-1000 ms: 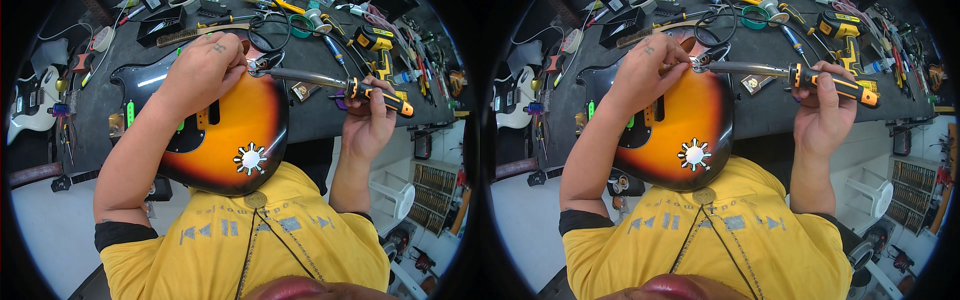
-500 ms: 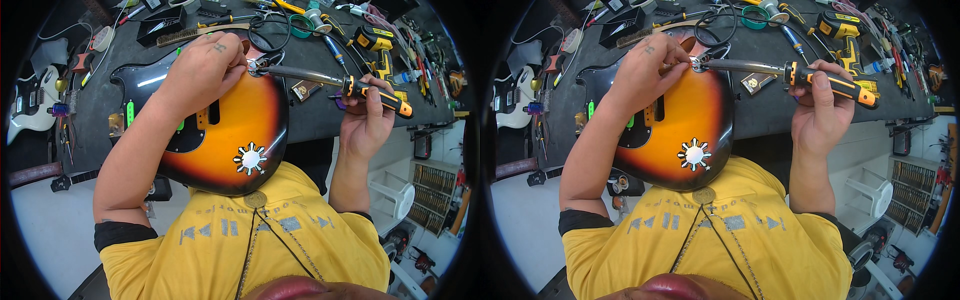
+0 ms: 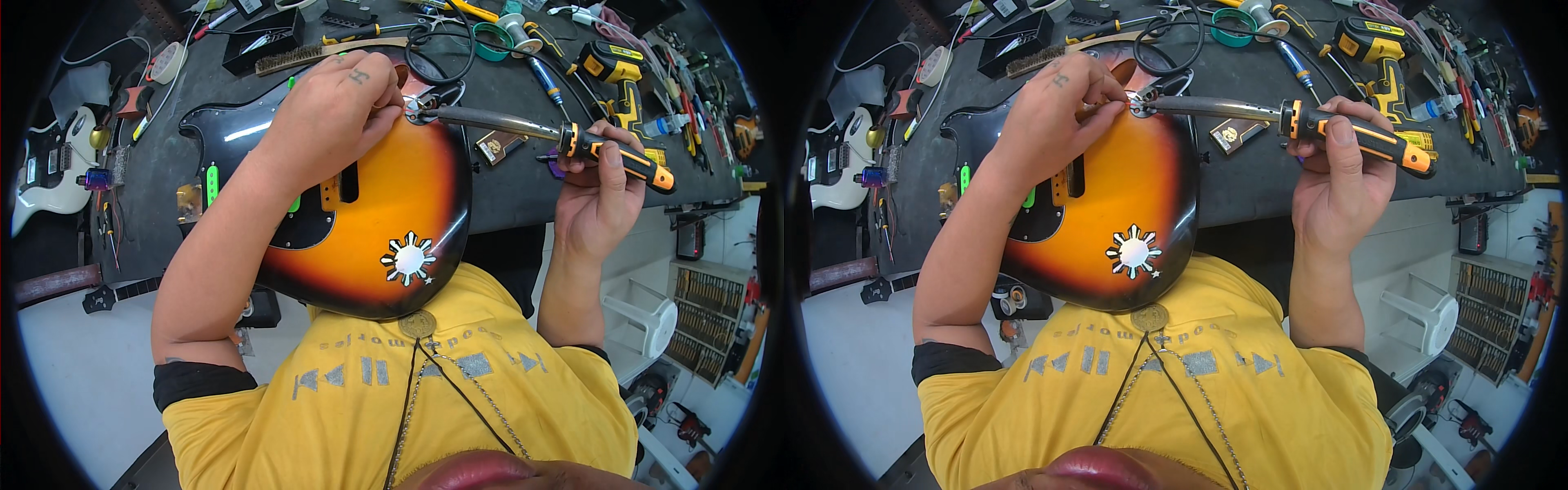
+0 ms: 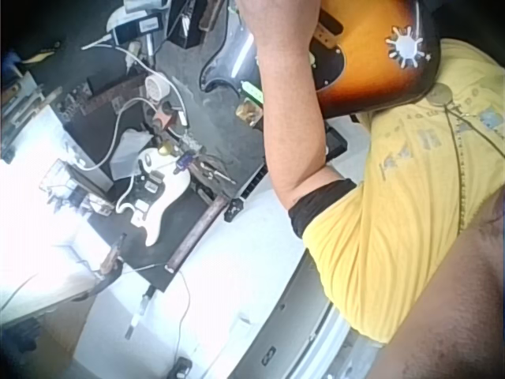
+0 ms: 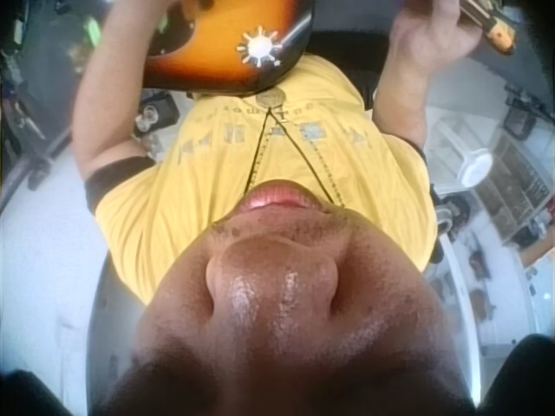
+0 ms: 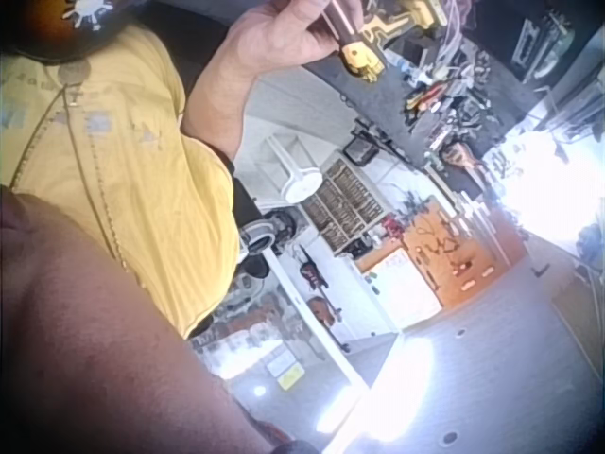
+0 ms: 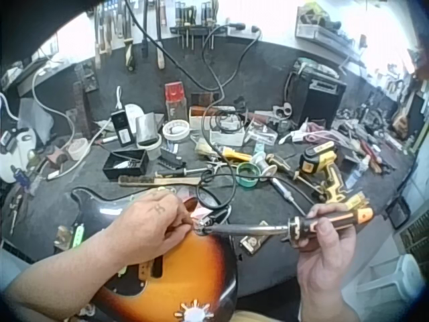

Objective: The person uses a soldering iron to connect wires to a component on the body of an electric guitar and then secures the component into the body using a screwdriver.

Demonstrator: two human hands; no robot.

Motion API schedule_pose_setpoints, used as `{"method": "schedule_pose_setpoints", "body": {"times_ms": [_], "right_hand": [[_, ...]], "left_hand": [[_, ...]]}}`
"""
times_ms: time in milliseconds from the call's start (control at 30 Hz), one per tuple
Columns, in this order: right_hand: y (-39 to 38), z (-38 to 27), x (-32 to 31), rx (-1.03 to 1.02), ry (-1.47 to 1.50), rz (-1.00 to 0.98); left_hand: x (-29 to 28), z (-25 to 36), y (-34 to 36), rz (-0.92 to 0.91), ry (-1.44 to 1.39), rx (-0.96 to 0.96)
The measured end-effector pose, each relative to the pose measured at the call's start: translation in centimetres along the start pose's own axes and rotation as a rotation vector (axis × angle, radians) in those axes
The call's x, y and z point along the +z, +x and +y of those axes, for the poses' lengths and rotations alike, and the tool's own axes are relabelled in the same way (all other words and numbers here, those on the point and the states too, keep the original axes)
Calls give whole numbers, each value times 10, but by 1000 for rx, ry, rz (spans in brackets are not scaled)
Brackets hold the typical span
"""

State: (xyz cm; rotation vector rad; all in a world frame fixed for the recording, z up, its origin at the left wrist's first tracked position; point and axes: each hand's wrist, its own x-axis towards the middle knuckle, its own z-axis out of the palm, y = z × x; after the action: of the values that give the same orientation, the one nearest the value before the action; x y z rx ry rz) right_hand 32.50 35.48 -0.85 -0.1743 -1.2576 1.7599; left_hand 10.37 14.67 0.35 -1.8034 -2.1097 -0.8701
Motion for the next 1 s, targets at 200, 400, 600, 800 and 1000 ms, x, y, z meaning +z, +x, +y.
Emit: {"method": "schedule_pose_setpoints", "body": {"times_ms": [200, 400, 600, 800, 1000], "right_hand": [[0, 0, -1, -8, -8, 6], [1, 0, 1, -7, -6, 3], [1, -4, -3, -5, 4, 17], [1, -7, -5, 3, 17, 25], [-1, -7, -5, 18, 14, 21]], "left_hand": [[0, 0, 0, -12, 18, 5], [0, -3, -1, -20, 23, -7], [0, -2, 0, -4, 26, 21], [-1, 0, 0, -16, 21, 2], [1, -1, 1, 8, -3, 18]]}}
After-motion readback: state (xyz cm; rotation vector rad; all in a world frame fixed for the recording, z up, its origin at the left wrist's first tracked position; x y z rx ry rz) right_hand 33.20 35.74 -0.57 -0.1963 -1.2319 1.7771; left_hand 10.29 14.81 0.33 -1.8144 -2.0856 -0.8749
